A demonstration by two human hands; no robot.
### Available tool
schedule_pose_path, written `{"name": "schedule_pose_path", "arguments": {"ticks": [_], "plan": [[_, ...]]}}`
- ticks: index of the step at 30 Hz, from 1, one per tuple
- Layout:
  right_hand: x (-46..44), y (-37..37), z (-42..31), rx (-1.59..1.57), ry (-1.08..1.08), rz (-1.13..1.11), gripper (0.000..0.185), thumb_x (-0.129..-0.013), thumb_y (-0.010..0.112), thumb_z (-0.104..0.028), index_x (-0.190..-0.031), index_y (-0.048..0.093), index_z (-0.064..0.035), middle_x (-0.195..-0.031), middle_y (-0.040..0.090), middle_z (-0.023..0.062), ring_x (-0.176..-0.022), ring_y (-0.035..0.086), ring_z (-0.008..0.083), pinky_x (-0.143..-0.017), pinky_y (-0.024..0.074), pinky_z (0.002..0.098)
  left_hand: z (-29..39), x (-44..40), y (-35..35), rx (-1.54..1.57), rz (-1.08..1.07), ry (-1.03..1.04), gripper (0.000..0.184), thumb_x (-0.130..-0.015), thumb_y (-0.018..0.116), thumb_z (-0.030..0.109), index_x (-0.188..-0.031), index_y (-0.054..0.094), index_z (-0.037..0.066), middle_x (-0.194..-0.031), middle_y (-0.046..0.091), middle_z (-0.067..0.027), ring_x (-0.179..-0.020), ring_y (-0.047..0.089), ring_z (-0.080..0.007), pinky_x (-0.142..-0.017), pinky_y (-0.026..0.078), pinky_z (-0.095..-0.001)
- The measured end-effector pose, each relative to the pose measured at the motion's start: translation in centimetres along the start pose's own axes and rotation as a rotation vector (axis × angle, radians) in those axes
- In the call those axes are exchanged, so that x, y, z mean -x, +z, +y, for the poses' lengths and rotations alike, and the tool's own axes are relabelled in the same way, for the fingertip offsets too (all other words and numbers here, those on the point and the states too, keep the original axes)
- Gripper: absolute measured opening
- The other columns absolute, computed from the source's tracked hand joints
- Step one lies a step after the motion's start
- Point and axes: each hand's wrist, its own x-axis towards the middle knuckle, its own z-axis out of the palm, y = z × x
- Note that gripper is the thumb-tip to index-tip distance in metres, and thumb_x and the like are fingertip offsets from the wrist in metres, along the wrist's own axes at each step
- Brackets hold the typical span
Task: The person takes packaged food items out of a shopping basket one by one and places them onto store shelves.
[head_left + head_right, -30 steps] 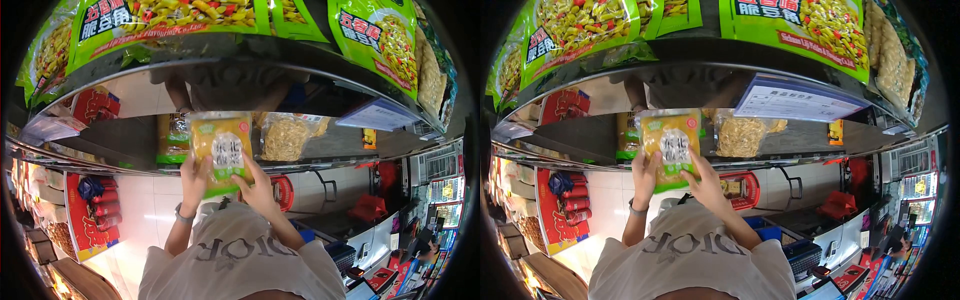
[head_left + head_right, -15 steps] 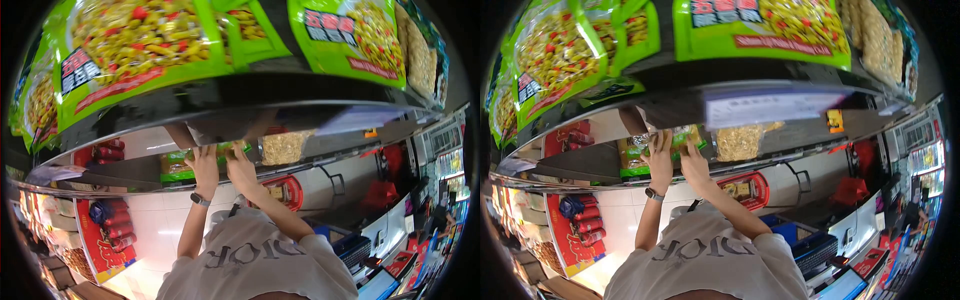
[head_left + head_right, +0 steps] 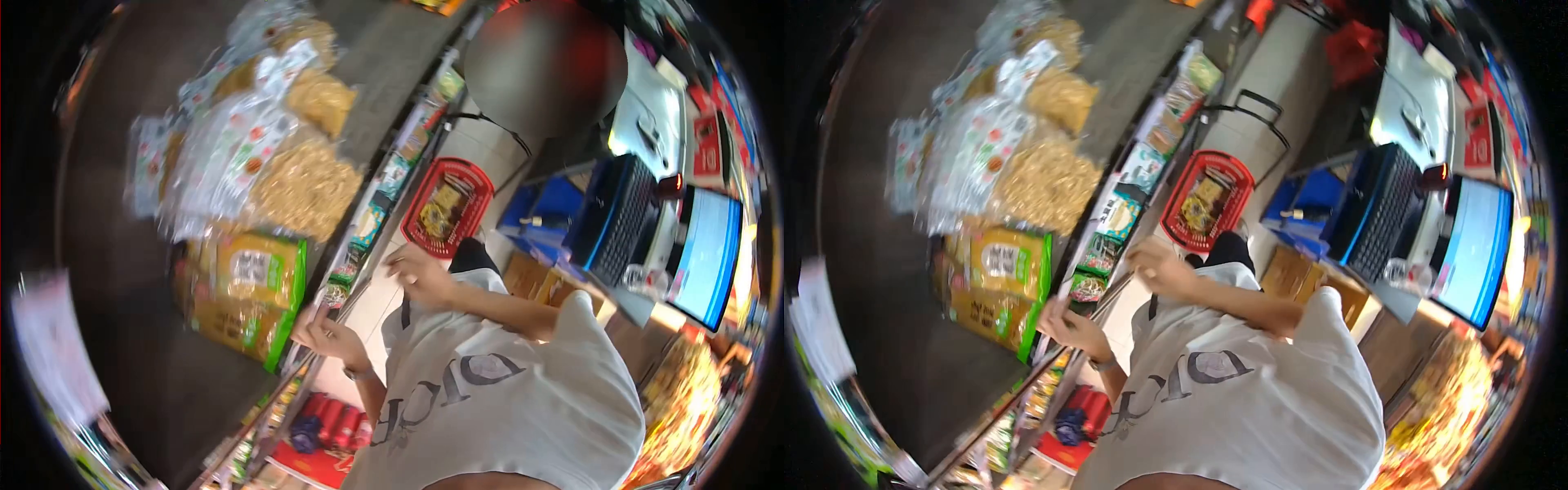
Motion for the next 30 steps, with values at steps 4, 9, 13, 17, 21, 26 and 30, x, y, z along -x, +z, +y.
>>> {"name": "schedule_pose_path", "arguments": {"ticks": [4,9,13,17,21,26,30], "plan": [[8.5,-7.7,8.3,0.338,0.621,0.068,0.025,-0.081,0.069,-0.012,-0.103,0.065,-0.0024,-0.11,0.063,0.0214,-0.117,0.056,0.0386,-0.095,0.0484,0.0458,2.3,5.5,3.1,0.15,-0.345,0.104,0.014,-0.083,0.058,-0.006,-0.081,0.068,0.004,-0.088,0.064,-0.0096,-0.09,0.055,-0.0305,-0.085,0.043,-0.0433],[19.1,-8.5,15.8,0.544,1.629,-0.469,0.096,-0.075,0.081,-0.05,-0.149,0.037,-0.0091,-0.141,0.046,0.0255,-0.129,0.046,0.0525,-0.104,0.0444,0.0607,2.5,12.0,11.2,0.366,-1.02,0.0,0.02,-0.08,0.057,-0.009,-0.081,0.069,0.007,-0.088,0.063,-0.008,-0.092,0.059,-0.0291,-0.087,0.045,-0.0418],[23.5,-6.5,20.0,0.444,2.025,-0.54,0.127,-0.066,0.086,-0.058,-0.162,0.015,-0.0153,-0.142,0.046,0.0269,-0.13,0.047,0.048,-0.102,0.0452,0.061,1.1,17.4,20.7,0.385,-1.324,0.043,0.018,-0.083,0.056,-0.007,-0.082,0.069,0.006,-0.088,0.063,-0.0106,-0.092,0.061,-0.0302,-0.085,0.047,-0.0418],[27.7,-2.9,23.4,0.666,2.001,-0.543,0.105,-0.075,0.08,-0.042,-0.157,0.027,-0.0072,-0.131,0.053,0.0272,-0.119,0.055,0.0434,-0.098,0.0461,0.0526,-2.2,24.6,32.2,0.252,-1.483,0.205,0.016,-0.086,0.056,-0.002,-0.088,0.07,0.006,-0.09,0.065,-0.0152,-0.093,0.061,-0.0352,-0.084,0.048,-0.0466],[30.2,-0.9,26.1,0.755,1.935,-0.517,0.094,-0.078,0.079,-0.038,-0.151,0.034,0.0005,-0.122,0.058,0.0218,-0.113,0.058,0.0372,-0.097,0.046,0.0438,-7.0,32.6,43.8,0.32,-1.552,0.189,0.011,-0.092,0.057,0.006,-0.093,0.068,0.003,-0.094,0.068,-0.0176,-0.092,0.064,-0.0388,-0.083,0.051,-0.048],[31.1,0.1,28.9,0.791,1.936,-0.402,0.094,-0.078,0.081,-0.043,-0.147,0.038,0.0029,-0.121,0.058,0.0166,-0.114,0.057,0.0298,-0.098,0.0472,0.0396,-16.6,43.4,57.3,0.4,-1.645,-0.892,0.016,-0.095,0.056,0.013,-0.104,0.067,0.006,-0.093,0.072,-0.0063,-0.084,0.068,-0.0156,-0.069,0.053,-0.0273],[30.7,0.5,30.1,0.839,1.888,-0.251,0.095,-0.073,0.083,-0.045,-0.145,0.042,0.0013,-0.115,0.056,0.0155,-0.109,0.055,0.0302,-0.095,0.0475,0.0401,-11.6,44.5,63.3,0.088,-1.809,-0.98,0.027,-0.1,0.053,0.027,-0.119,0.063,0.011,-0.108,0.072,-0.004,-0.093,0.07,-0.0169,-0.08,0.054,-0.0369]]}}
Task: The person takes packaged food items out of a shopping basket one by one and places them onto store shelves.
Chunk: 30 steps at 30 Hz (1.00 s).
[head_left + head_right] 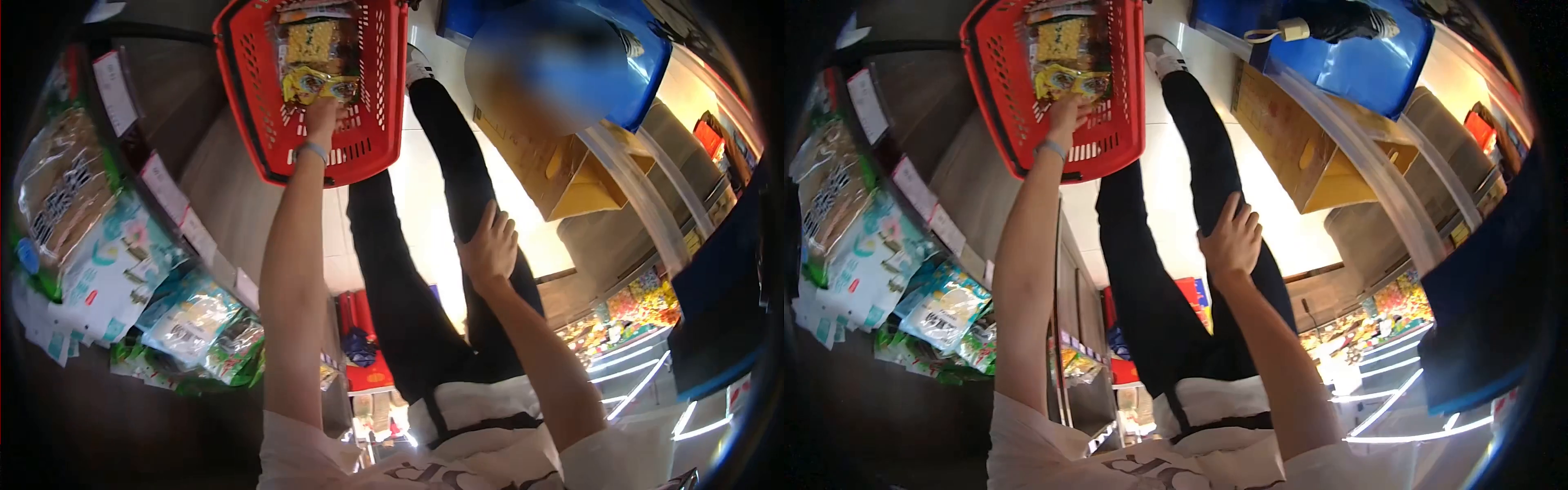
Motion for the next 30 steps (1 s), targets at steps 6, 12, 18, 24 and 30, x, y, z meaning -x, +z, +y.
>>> {"name": "schedule_pose_path", "arguments": {"ticks": [6,12,18,24,30], "plan": [[-0.7,0.0,-0.6,-0.102,-0.077,0.05,0.089,-0.071,0.079,-0.045,-0.14,0.049,0.0028,-0.111,0.055,0.02,-0.102,0.056,0.0352,-0.09,0.0495,0.044,1.6,-6.6,4.1,0.401,-0.006,-0.191,0.043,-0.106,0.047,0.026,-0.143,0.044,0.006,-0.142,0.054,-0.0107,-0.122,0.06,-0.025,-0.106,0.05,-0.0363],[-0.9,0.9,0.0,-0.11,-0.092,0.003,0.086,-0.072,0.078,-0.042,-0.138,0.047,0.004,-0.106,0.053,0.0195,-0.1,0.055,0.037,-0.088,0.0481,0.0465,1.6,-12.7,4.8,1.075,-0.012,-0.195,0.065,-0.101,0.063,0.037,-0.15,0.037,0.004,-0.14,0.052,-0.0103,-0.118,0.058,-0.022,-0.096,0.053,-0.034],[-0.4,3.9,1.7,0.005,-0.082,-0.059,0.089,-0.071,0.08,-0.043,-0.14,0.047,0.0029,-0.11,0.055,0.0198,-0.104,0.055,0.0352,-0.091,0.047,0.0454,2.7,-15.2,5.4,1.151,-0.003,-0.066,0.041,-0.097,0.069,0.043,-0.106,0.057,0.005,-0.089,0.054,-0.0037,-0.076,0.053,-0.0154,-0.066,0.048,-0.03],[0.0,2.3,0.6,-0.032,-0.023,-0.103,0.09,-0.073,0.081,-0.045,-0.141,0.046,0.0019,-0.116,0.055,0.0184,-0.109,0.054,0.0339,-0.096,0.045,0.0443,1.3,-1.2,5.1,1.047,0.084,-0.017,0.021,-0.093,0.07,0.037,-0.099,0.055,0.024,-0.059,0.032,0.007,-0.043,0.029,-0.0066,-0.04,0.021,-0.0219],[2.4,-0.4,1.2,-0.11,-0.086,-0.007,0.086,-0.078,0.079,-0.043,-0.143,0.043,0.0001,-0.129,0.054,0.0203,-0.12,0.051,0.0357,-0.103,0.0432,0.0455,-4.3,20.8,4.1,1.165,0.098,0.138,0.035,-0.1,0.061,0.041,-0.074,0.048,0.022,-0.05,0.03,0.0076,-0.037,0.026,-0.0064,-0.036,0.017,-0.0264]]}}
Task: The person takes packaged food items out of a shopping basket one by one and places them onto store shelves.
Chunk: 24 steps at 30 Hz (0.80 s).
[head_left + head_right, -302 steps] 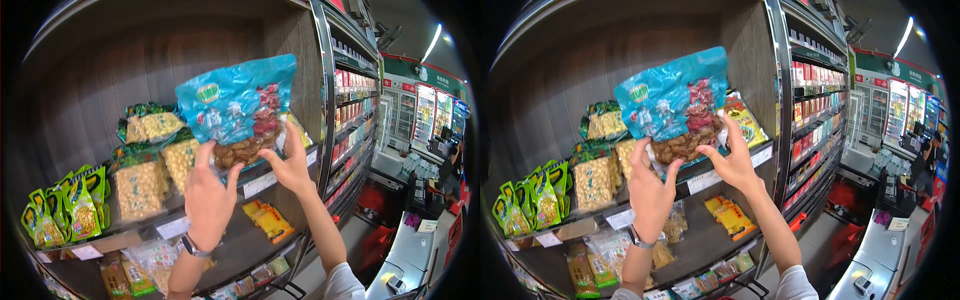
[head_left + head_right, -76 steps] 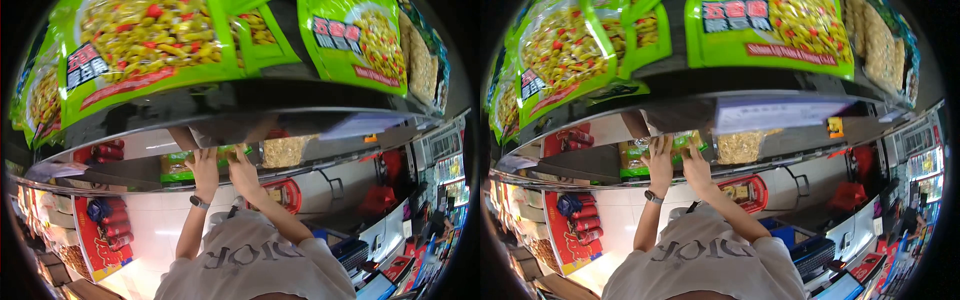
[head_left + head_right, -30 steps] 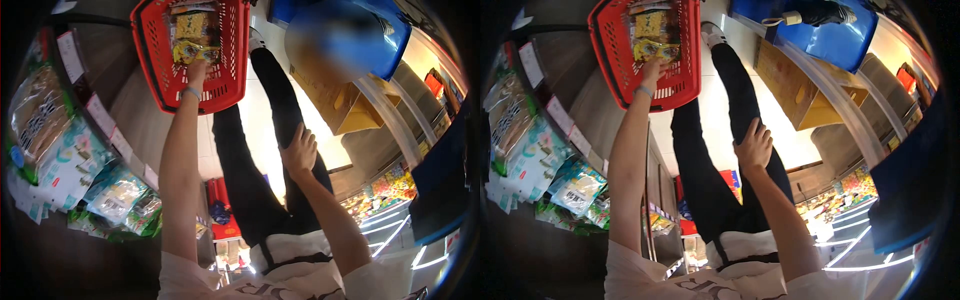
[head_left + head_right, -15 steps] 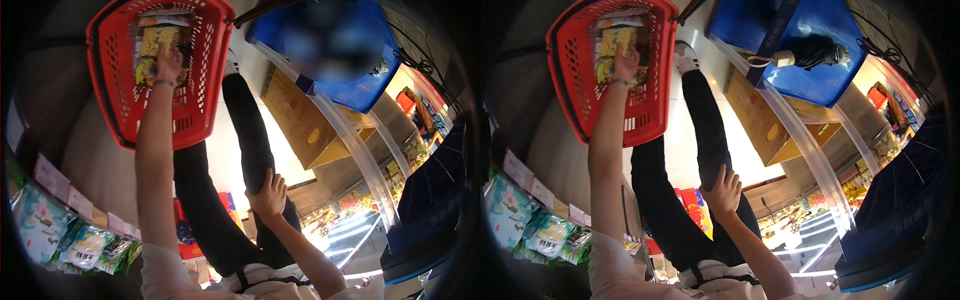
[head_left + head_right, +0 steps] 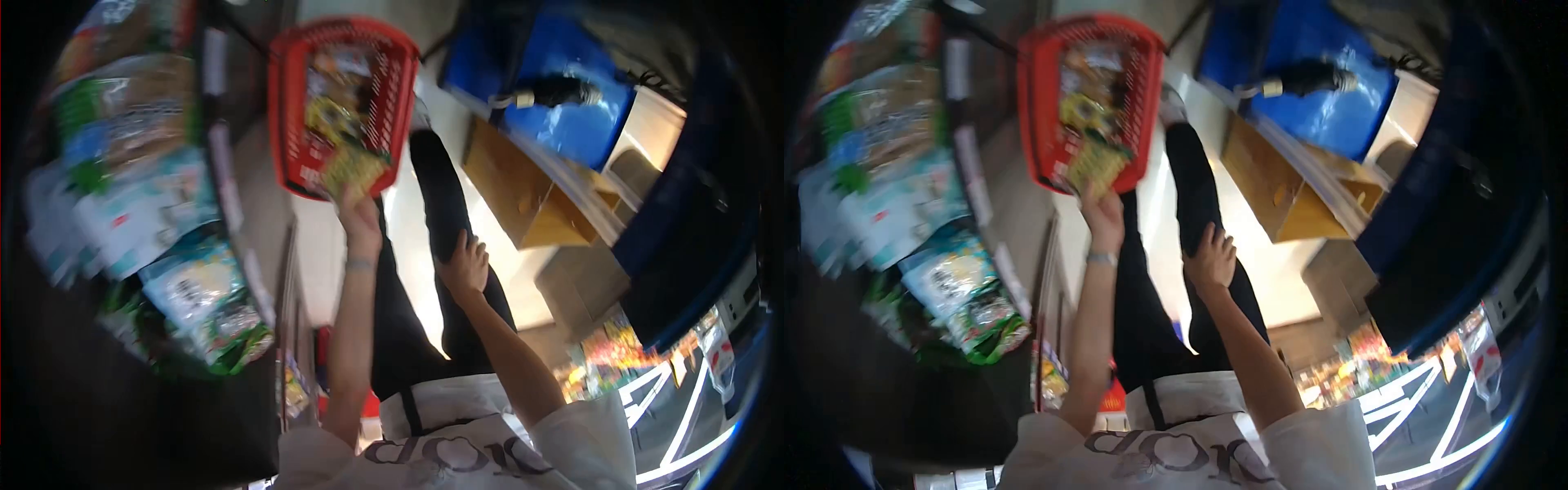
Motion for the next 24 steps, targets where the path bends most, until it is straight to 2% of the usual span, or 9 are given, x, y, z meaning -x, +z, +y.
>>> {"name": "schedule_pose_path", "arguments": {"ticks": [6,8,10,12,14,18,19,22,24], "plan": [[3.8,-6.9,0.1,-0.243,-0.241,-0.043,0.075,-0.084,0.069,-0.042,-0.143,0.045,-0.0027,-0.137,0.052,0.0239,-0.132,0.045,0.0431,-0.109,0.0424,0.0507,10.3,22.3,-1.1,-0.235,-0.106,-0.103,0.014,-0.094,0.069,0.027,-0.101,0.064,0.016,-0.061,0.044,0.0092,-0.045,0.035,-0.005,-0.041,0.022,-0.0248],[1.2,-7.6,-0.4,-0.708,-0.229,-0.337,0.066,-0.093,0.059,-0.049,-0.141,0.048,-0.0051,-0.14,0.053,0.0205,-0.129,0.051,0.0422,-0.107,0.0446,0.0519,13.7,27.7,-2.0,-0.407,-0.208,-0.068,0.012,-0.092,0.066,0.021,-0.099,0.067,0.011,-0.067,0.044,0.0093,-0.05,0.031,-0.0021,-0.044,0.018,-0.0243],[7.7,-18.2,-2.3,-1.581,0.026,-0.996,0.065,-0.097,0.05,-0.057,-0.138,0.052,-0.0071,-0.136,0.057,0.0135,-0.114,0.063,0.0339,-0.097,0.0531,0.0459,17.0,31.5,-3.0,-0.679,-0.311,-0.001,0.017,-0.091,0.069,0.022,-0.098,0.07,0.006,-0.071,0.05,0.008,-0.057,0.04,-0.0019,-0.049,0.024,-0.0224],[9.6,-20.8,-3.2,-1.428,-0.471,-1.116,0.062,-0.097,0.052,-0.058,-0.136,0.054,-0.01,-0.132,0.06,0.0065,-0.1,0.069,0.0242,-0.083,0.0583,0.0367,22.4,41.7,1.3,-0.75,-0.398,0.258,0.024,-0.09,0.07,0.025,-0.099,0.072,0.002,-0.075,0.056,0.0065,-0.066,0.048,-0.0031,-0.056,0.033,-0.0226],[15.1,-26.5,-3.9,-1.278,-0.727,-1.033,0.058,-0.097,0.054,-0.057,-0.133,0.055,-0.0113,-0.122,0.063,0.0042,-0.093,0.068,0.018,-0.069,0.0566,0.0296,24.3,44.8,1.3,-0.753,-0.503,0.426,0.032,-0.09,0.073,0.02,-0.112,0.071,-0.002,-0.095,0.069,-0.0006,-0.084,0.061,-0.0076,-0.073,0.046,-0.0237],[20.1,-30.8,-5.6,-1.149,-1.083,-1.031,0.05,-0.1,0.058,-0.042,-0.133,0.054,-0.0042,-0.104,0.064,0.0053,-0.075,0.06,0.0159,-0.055,0.0483,0.0309,26.8,51.3,1.3,-0.491,-0.482,0.654,0.032,-0.091,0.071,0.018,-0.114,0.07,-0.005,-0.1,0.072,-0.0039,-0.09,0.064,-0.0086,-0.079,0.048,-0.0245],[23.5,-33.1,-5.6,-1.061,-1.235,-1.003,0.055,-0.1,0.058,-0.045,-0.135,0.053,-0.0023,-0.108,0.065,0.0055,-0.08,0.062,0.0162,-0.063,0.0511,0.0307,27.2,52.5,1.3,-0.404,-0.438,0.711,0.032,-0.091,0.072,0.017,-0.114,0.07,-0.005,-0.099,0.072,-0.0044,-0.089,0.064,-0.0087,-0.079,0.048,-0.0246],[33.1,-39.0,-5.7,-0.774,-1.489,-0.758,0.051,-0.095,0.07,-0.013,-0.14,0.05,0.0002,-0.121,0.065,0.0048,-0.101,0.062,0.0111,-0.087,0.0507,0.0268,28.8,56.7,0.9,-0.287,-0.389,0.763,0.03,-0.093,0.07,0.016,-0.115,0.068,-0.004,-0.103,0.07,-0.0053,-0.09,0.062,-0.0085,-0.079,0.048,-0.0242],[37.2,-40.5,-6.1,-0.761,-1.587,-0.636,0.052,-0.093,0.071,-0.006,-0.14,0.05,0.0006,-0.122,0.065,0.0048,-0.105,0.061,0.0097,-0.089,0.0503,0.0271,30.3,60.8,1.1,-0.261,-0.451,0.987,0.031,-0.096,0.067,0.016,-0.119,0.064,-0.004,-0.11,0.068,-0.0065,-0.093,0.06,-0.0102,-0.081,0.048,-0.0268]]}}
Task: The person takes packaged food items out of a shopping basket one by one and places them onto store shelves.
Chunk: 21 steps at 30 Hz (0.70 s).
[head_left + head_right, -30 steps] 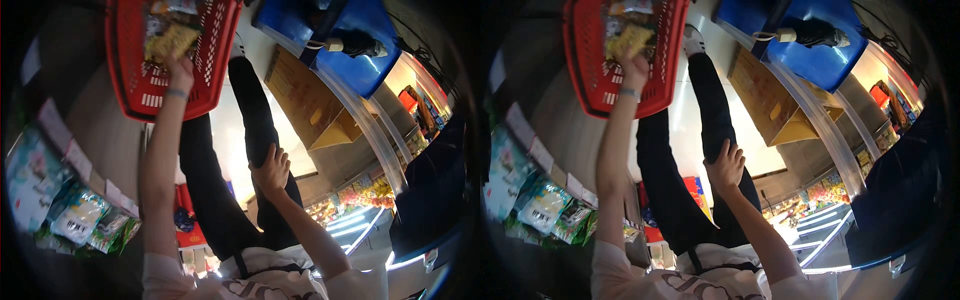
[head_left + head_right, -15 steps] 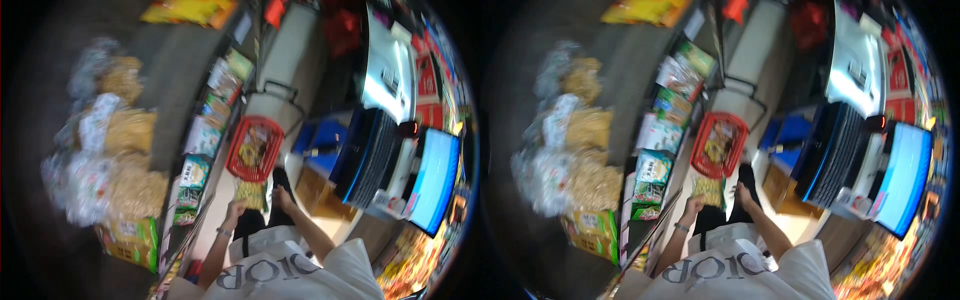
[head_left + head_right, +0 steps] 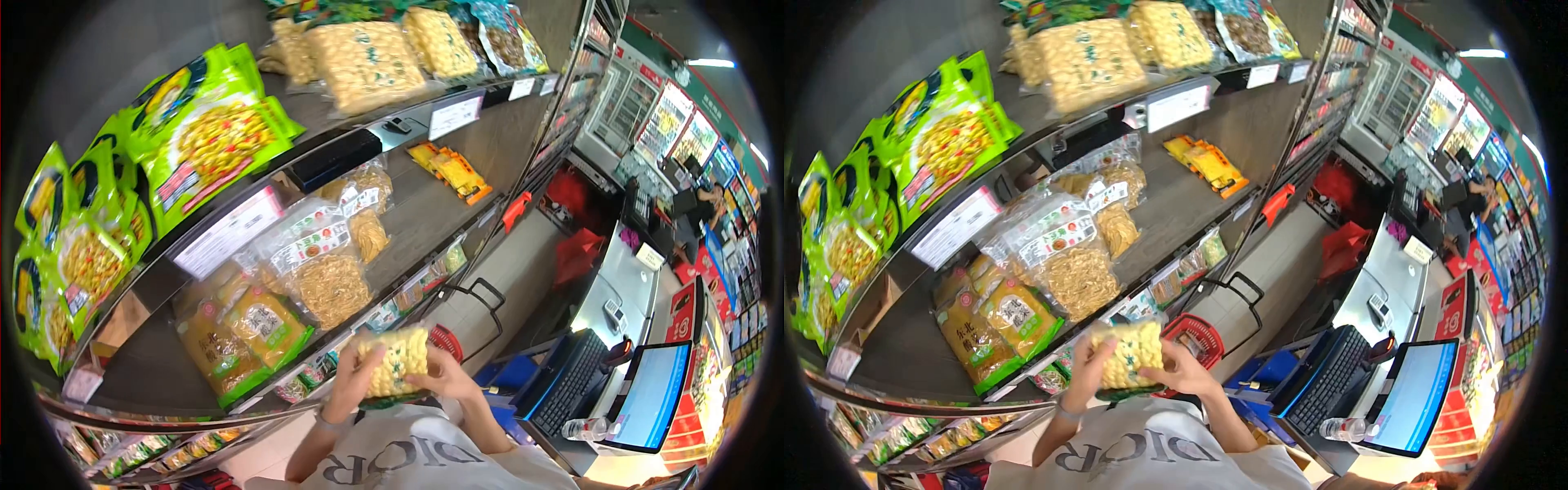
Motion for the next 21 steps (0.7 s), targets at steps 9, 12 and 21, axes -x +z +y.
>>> {"name": "schedule_pose_path", "arguments": {"ticks": [9,12,21], "plan": [[-1.7,9.6,-12.3,-0.186,-0.422,0.143,0.051,-0.09,0.073,-0.001,-0.137,0.052,0.0054,-0.128,0.064,0.0083,-0.117,0.058,0.0134,-0.102,0.0437,0.0299,14.6,4.6,0.3,0.176,-0.155,0.202,0.042,-0.102,0.059,0.015,-0.139,0.049,-0.004,-0.131,0.063,-0.0106,-0.117,0.059,-0.0154,-0.101,0.046,-0.0315],[-1.3,10.3,-12.0,-0.167,-0.419,0.174,0.053,-0.089,0.073,-0.001,-0.138,0.052,0.0051,-0.129,0.063,0.0085,-0.119,0.057,0.0137,-0.104,0.0425,0.0302,15.1,4.8,-0.3,0.212,-0.174,0.242,0.045,-0.103,0.058,0.017,-0.141,0.047,-0.004,-0.133,0.061,-0.0105,-0.118,0.059,-0.0157,-0.101,0.046,-0.0313],[-0.2,12.8,-11.5,-0.114,-0.438,0.301,0.055,-0.086,0.075,-0.001,-0.137,0.054,0.0076,-0.13,0.064,0.012,-0.116,0.06,0.0156,-0.101,0.0448,0.031,14.7,3.3,-2.0,0.021,-0.258,0.372,0.048,-0.099,0.062,0.011,-0.14,0.046,-0.006,-0.129,0.062,-0.0128,-0.114,0.058,-0.016,-0.097,0.046,-0.0309]]}}
